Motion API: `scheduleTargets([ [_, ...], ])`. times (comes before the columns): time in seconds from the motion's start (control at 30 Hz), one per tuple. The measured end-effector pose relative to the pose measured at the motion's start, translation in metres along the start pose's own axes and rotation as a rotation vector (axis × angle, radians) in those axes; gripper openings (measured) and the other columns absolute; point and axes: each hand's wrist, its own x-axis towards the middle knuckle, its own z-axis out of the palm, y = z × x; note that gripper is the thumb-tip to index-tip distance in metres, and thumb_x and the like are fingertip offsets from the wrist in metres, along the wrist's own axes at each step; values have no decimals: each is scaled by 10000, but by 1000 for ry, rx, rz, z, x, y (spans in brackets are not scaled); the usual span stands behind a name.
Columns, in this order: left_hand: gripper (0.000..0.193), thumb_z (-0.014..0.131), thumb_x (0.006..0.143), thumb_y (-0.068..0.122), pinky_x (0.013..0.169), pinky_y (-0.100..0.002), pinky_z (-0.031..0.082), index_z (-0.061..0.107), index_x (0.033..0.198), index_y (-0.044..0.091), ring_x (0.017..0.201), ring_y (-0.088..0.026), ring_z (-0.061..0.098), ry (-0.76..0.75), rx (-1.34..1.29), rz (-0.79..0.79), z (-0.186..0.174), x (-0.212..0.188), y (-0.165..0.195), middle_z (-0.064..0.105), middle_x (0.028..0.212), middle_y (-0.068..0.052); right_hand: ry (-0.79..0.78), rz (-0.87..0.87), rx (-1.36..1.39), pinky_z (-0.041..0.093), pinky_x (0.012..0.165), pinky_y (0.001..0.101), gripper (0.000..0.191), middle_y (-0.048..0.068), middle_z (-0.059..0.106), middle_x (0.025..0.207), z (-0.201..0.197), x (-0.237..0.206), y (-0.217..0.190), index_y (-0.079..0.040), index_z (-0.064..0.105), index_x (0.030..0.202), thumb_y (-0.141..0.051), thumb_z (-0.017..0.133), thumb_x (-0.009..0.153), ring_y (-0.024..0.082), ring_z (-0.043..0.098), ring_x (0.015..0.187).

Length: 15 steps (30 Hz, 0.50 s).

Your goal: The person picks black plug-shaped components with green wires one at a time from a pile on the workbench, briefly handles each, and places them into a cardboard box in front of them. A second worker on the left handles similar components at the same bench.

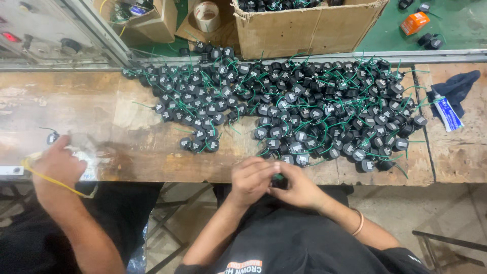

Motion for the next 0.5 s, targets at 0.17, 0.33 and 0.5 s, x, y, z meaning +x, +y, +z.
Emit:
scheduleTargets([
  [0.17, 303, 745, 749, -91, 835, -366, 610, 717, 1027, 26, 968, -279, 745, -92, -66, 7, -1, 14, 0, 751, 1106, -130, -36, -4, 262, 554, 603, 256, 330, 38, 690, 912, 0, -6, 20, -23, 674, 1145, -42, 758, 826, 90, 668, 694],
  [0.33, 251, 844, 772, -27, 875, -342, 572, 648, 904, 59, 957, -230, 712, -129, -461, -502, -2, -2, -1, 745, 989, -96, 73, -244, 112, 541, 687, 307, 238, 68, 681, 894, 5, -7, 20, -15, 706, 1014, -38, 821, 807, 150, 658, 787],
  [0.5, 194, 821, 792, -37, 837, -353, 571, 714, 917, 66, 945, -198, 710, 5, -305, -531, -10, -2, -13, 751, 1002, -73, 142, -346, 49, 540, 798, 344, 282, 98, 682, 1029, 4, -2, 4, -34, 680, 1017, -64, 828, 780, 216, 672, 923],
])
